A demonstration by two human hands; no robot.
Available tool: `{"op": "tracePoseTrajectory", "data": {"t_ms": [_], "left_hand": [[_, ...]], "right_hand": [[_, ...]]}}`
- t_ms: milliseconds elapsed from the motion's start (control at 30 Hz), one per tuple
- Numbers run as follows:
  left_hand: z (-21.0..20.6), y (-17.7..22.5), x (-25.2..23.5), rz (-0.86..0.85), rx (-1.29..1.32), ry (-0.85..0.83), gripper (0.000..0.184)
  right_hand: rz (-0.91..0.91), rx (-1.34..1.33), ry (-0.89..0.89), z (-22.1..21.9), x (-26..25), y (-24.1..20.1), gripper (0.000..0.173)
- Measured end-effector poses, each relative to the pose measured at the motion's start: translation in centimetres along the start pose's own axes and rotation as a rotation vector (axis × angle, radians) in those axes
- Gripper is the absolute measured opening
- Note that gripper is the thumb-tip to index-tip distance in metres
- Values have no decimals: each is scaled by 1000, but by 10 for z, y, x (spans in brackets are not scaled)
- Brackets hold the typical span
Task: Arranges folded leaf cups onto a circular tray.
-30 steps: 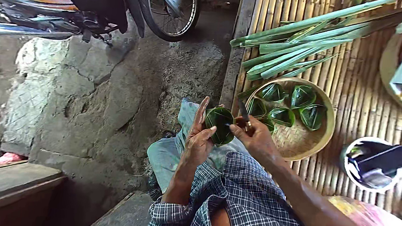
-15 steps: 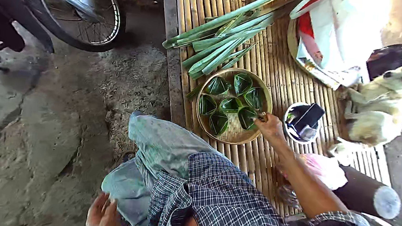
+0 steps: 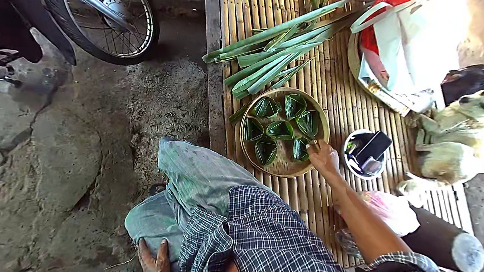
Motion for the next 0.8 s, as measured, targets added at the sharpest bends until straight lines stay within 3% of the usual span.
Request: {"op": "tracePoseTrajectory", "data": {"t_ms": [67,267,433,500,600,800], "left_hand": [[0,0,-1,-4,-9,11,82],[2,6,-2,13,-52,31,80],[6,3,-1,1,-49,18,81],[7,3,-3,2,-42,0,81],[9,1,-6,4,-44,-11,82],[6,4,-4,-4,-67,25,82]], "right_hand": [[60,11,8,-8,7,-4,34],[64,39,-233,-48,19,-14,32],[112,-112,9,-62,15,-23,29],[104,-91,82,-63,3,-24,39],[98,-20,106,-59,-9,-20,44],[137,70,50,-66,-21,-2,37]]}}
Point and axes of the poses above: each hand's wrist, its own x-axis away from the middle knuckle, its own z-axis out of the back of the hand, y = z × x, the point moved 2 cm from there along -x, towards the middle knuckle, and after that the axes turned 12 degrees about -y, right-handed, at the moved point
